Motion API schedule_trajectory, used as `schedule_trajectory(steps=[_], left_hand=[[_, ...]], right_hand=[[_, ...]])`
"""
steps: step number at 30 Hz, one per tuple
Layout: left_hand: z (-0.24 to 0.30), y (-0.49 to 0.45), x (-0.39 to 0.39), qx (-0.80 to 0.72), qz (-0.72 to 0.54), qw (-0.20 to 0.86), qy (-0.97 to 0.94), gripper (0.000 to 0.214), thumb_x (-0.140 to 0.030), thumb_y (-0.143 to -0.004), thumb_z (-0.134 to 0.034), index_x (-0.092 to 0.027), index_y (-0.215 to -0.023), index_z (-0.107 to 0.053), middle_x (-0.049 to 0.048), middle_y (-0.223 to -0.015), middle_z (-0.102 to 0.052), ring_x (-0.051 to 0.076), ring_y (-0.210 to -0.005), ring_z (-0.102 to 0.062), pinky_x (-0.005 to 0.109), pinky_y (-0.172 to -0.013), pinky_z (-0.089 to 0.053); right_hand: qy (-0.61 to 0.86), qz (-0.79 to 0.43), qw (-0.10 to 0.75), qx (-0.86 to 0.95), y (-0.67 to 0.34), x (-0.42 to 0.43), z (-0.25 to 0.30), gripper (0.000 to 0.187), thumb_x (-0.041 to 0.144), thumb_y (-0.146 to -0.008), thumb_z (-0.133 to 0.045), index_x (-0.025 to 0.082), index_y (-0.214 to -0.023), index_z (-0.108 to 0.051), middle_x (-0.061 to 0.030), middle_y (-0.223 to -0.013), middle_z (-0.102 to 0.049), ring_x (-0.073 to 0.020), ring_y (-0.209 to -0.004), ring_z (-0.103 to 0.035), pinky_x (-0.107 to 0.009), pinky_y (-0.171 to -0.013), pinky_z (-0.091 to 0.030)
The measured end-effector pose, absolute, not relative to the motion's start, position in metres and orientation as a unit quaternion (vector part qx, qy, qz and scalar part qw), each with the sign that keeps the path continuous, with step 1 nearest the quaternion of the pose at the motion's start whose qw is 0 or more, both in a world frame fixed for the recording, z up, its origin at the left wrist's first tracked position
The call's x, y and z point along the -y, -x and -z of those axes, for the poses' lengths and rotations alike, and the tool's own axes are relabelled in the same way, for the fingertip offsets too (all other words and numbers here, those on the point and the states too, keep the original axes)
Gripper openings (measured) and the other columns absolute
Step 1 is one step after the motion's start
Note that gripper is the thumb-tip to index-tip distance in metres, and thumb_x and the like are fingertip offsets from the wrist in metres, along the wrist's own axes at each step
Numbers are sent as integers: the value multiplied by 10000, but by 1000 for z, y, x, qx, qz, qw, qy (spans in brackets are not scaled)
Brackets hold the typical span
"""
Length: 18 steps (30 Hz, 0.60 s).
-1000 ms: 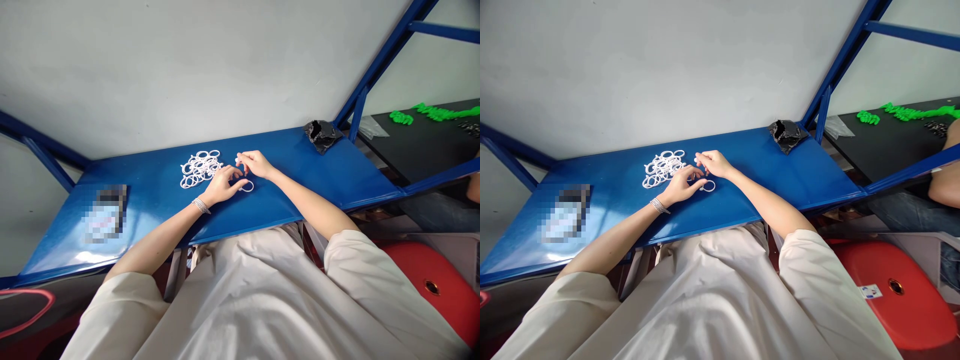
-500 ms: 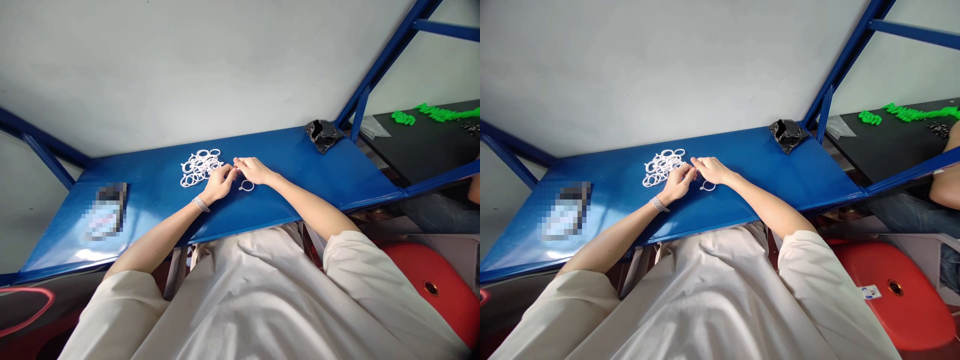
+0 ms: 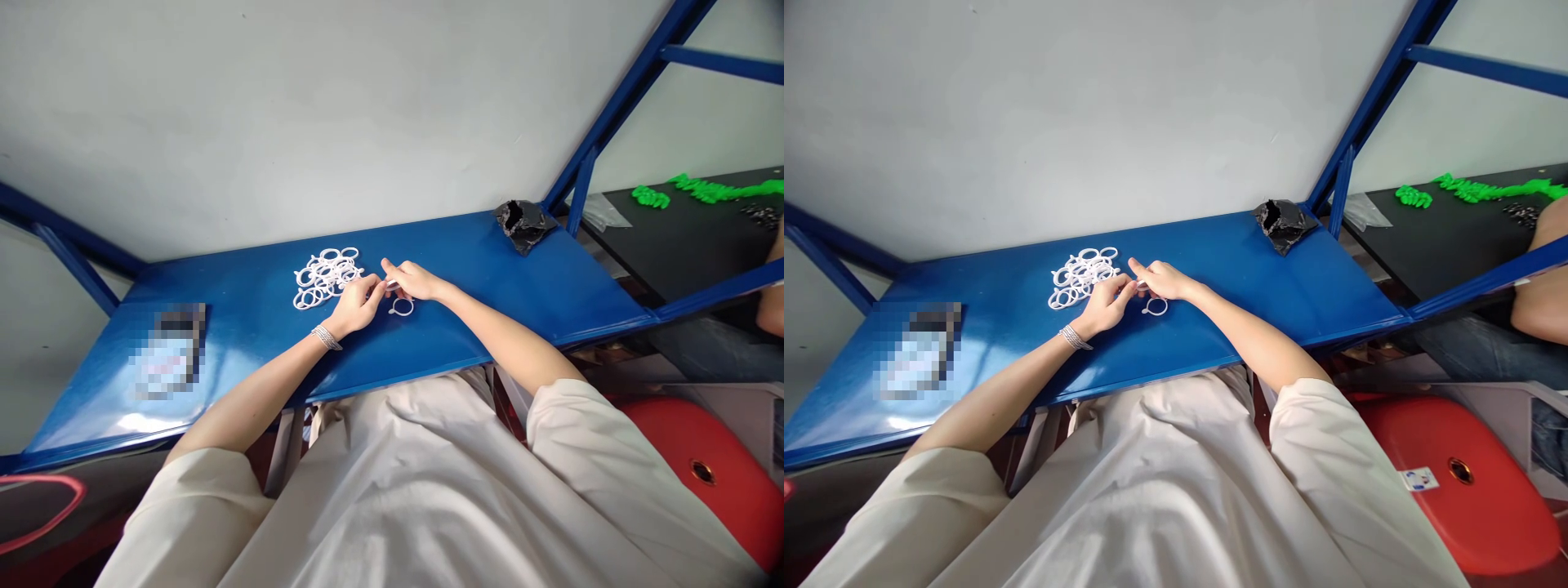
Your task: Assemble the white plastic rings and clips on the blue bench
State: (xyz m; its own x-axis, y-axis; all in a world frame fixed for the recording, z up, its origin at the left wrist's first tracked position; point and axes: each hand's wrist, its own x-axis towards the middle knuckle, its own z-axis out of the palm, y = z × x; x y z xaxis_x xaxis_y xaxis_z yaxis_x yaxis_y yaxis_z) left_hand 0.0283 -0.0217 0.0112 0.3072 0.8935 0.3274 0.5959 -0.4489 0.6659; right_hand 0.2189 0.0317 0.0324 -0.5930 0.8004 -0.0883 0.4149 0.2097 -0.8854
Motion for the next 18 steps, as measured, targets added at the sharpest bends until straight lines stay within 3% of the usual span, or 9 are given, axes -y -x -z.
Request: schedule_trajectory(steps=[8,14,18], left_hand=[[-9,-29,21,-474,-349,187,-787,427,-481,-1041,-463,-189,-765,-607,26,-640,-611,158,-573,-509,319,-607,-400],[-9,-29,21,-446,-345,246,-788,464,-516,-1042,-461,-162,-853,-693,34,-693,-684,144,-568,-524,301,-594,-403],[-11,-28,21,-442,-348,271,-781,472,-536,-1038,-474,-168,-816,-669,24,-682,-667,142,-584,-517,294,-599,-409]], right_hand=[[400,-412,202,793,-218,-27,-37,799,860,-985,-390,164,-675,-629,-47,-695,-697,-148,-651,-614,-259,-623,-391],[393,-388,167,817,-216,-24,-36,791,801,-1036,-359,168,-646,-628,-54,-695,-697,-159,-656,-614,-273,-645,-376],[397,-361,181,824,-215,-23,-35,772,735,-1074,-377,176,-610,-641,-52,-638,-671,-169,-649,-607,-292,-646,-345]])
